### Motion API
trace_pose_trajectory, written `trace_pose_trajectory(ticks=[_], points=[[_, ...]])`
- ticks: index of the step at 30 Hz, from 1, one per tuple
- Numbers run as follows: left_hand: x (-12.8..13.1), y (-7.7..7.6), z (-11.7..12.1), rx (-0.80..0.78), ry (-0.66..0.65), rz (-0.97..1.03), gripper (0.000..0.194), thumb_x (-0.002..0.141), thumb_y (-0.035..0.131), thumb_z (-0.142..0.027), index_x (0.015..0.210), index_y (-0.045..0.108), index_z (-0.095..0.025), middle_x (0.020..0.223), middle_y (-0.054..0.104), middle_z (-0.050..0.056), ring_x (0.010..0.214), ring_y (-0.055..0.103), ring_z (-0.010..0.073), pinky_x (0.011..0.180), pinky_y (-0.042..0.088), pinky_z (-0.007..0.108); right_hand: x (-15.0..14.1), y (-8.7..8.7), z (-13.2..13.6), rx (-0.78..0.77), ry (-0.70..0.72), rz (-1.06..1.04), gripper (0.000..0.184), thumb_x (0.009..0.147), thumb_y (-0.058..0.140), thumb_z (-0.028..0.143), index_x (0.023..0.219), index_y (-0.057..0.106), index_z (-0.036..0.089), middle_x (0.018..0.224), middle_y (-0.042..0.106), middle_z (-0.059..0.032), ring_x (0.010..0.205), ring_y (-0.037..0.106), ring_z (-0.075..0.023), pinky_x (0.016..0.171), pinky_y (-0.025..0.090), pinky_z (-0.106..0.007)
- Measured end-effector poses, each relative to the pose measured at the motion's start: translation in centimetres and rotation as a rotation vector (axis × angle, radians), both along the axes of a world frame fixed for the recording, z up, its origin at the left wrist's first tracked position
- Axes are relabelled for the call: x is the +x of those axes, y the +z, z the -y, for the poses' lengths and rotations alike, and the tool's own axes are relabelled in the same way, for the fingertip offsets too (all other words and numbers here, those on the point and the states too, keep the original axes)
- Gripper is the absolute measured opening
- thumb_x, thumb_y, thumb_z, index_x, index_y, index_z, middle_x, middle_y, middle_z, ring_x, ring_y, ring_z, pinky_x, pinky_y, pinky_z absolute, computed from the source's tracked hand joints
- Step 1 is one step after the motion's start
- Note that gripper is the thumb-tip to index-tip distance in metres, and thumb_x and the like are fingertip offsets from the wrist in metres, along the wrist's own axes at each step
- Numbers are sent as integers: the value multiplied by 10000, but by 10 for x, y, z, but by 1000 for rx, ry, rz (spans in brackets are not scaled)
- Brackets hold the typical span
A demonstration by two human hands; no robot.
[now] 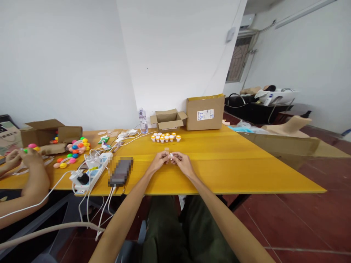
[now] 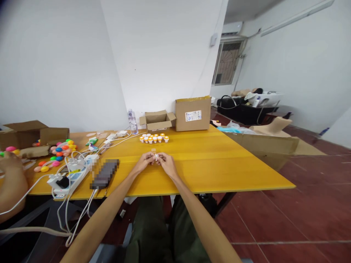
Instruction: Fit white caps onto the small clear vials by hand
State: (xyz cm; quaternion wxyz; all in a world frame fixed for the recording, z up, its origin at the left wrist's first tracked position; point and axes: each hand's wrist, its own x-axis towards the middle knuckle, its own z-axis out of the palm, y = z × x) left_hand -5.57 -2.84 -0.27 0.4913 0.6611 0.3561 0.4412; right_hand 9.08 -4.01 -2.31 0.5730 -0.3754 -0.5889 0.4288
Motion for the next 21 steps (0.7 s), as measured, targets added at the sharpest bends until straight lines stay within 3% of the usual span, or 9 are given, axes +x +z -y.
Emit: trace_pose_trajectory(ticks=[21], points=[[1,2,1,63,14,-29,382,737,636,-520,620,545,-168,511,478,-43,490,419,89,520,332,237,-1,3,2,-16,0,-45,242,646,639,389,783,669,190,717,705,-29,572,628,-150,553,533,-277]])
